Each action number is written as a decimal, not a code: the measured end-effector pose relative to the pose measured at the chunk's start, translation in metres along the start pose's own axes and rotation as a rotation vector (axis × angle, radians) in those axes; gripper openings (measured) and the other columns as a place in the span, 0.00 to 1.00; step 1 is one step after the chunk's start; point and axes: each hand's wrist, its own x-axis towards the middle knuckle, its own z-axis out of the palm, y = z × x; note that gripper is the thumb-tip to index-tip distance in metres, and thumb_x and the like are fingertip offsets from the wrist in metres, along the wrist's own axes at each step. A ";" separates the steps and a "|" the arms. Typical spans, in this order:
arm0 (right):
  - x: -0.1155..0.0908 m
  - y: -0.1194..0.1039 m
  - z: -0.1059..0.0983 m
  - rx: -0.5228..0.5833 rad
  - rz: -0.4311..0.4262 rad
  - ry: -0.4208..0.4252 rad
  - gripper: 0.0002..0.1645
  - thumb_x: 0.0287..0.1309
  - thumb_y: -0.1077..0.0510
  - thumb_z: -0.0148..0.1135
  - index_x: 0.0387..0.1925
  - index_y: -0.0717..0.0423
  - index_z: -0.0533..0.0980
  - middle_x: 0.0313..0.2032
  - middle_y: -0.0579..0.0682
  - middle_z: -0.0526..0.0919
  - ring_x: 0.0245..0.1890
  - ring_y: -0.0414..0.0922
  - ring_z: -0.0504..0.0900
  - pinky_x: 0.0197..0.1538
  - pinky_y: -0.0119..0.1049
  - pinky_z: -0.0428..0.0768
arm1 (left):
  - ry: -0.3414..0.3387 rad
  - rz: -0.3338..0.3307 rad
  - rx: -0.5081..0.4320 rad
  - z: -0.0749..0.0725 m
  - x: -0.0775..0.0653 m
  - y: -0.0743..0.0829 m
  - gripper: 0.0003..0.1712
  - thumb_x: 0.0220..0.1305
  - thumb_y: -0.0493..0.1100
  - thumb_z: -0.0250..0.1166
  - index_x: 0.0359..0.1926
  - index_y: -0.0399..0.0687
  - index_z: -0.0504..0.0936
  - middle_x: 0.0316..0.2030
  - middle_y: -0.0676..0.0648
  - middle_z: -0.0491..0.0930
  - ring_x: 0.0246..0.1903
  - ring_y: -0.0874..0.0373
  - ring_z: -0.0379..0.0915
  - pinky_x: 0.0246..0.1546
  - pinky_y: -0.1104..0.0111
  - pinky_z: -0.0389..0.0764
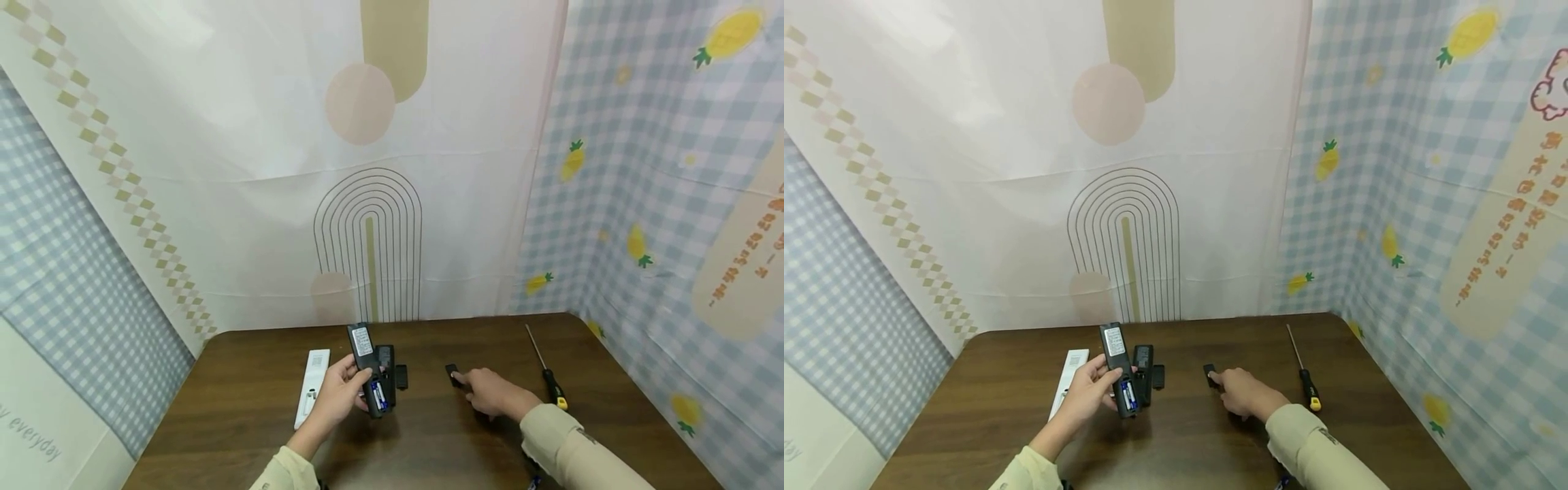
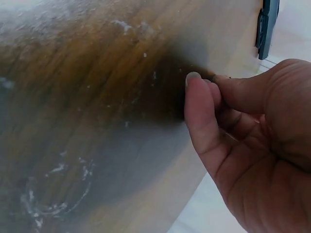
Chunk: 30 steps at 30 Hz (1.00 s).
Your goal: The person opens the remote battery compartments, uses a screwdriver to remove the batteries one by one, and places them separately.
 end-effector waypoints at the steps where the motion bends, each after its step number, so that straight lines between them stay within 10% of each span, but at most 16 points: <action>1: 0.000 0.001 0.000 -0.006 -0.017 0.005 0.38 0.75 0.68 0.59 0.81 0.52 0.64 0.61 0.70 0.85 0.12 0.44 0.73 0.21 0.38 0.77 | 0.002 -0.004 0.002 0.000 0.000 0.000 0.25 0.78 0.35 0.59 0.70 0.28 0.72 0.59 0.25 0.84 0.38 0.53 0.90 0.25 0.63 0.89; 9: -0.020 0.010 -0.019 0.034 -0.111 0.193 0.42 0.76 0.65 0.58 0.84 0.41 0.58 0.23 0.48 0.76 0.17 0.39 0.64 0.27 0.34 0.69 | 0.005 -0.021 -0.027 -0.007 -0.002 0.004 0.25 0.78 0.36 0.58 0.70 0.28 0.71 0.60 0.24 0.82 0.36 0.57 0.90 0.26 0.63 0.89; 25: -0.064 0.036 -0.017 -0.056 -0.066 0.330 0.32 0.75 0.56 0.65 0.76 0.48 0.72 0.39 0.42 0.85 0.24 0.32 0.72 0.27 0.32 0.71 | 0.072 -0.070 -0.058 -0.022 -0.006 0.005 0.25 0.78 0.37 0.59 0.71 0.32 0.72 0.61 0.30 0.85 0.42 0.54 0.89 0.26 0.63 0.88; 30: -0.062 0.053 -0.019 -0.203 0.003 0.431 0.30 0.72 0.52 0.68 0.70 0.57 0.77 0.42 0.50 0.85 0.38 0.47 0.83 0.36 0.44 0.82 | 0.078 -0.074 -0.071 -0.021 -0.006 0.001 0.23 0.77 0.36 0.59 0.67 0.31 0.74 0.58 0.32 0.87 0.39 0.56 0.89 0.25 0.63 0.87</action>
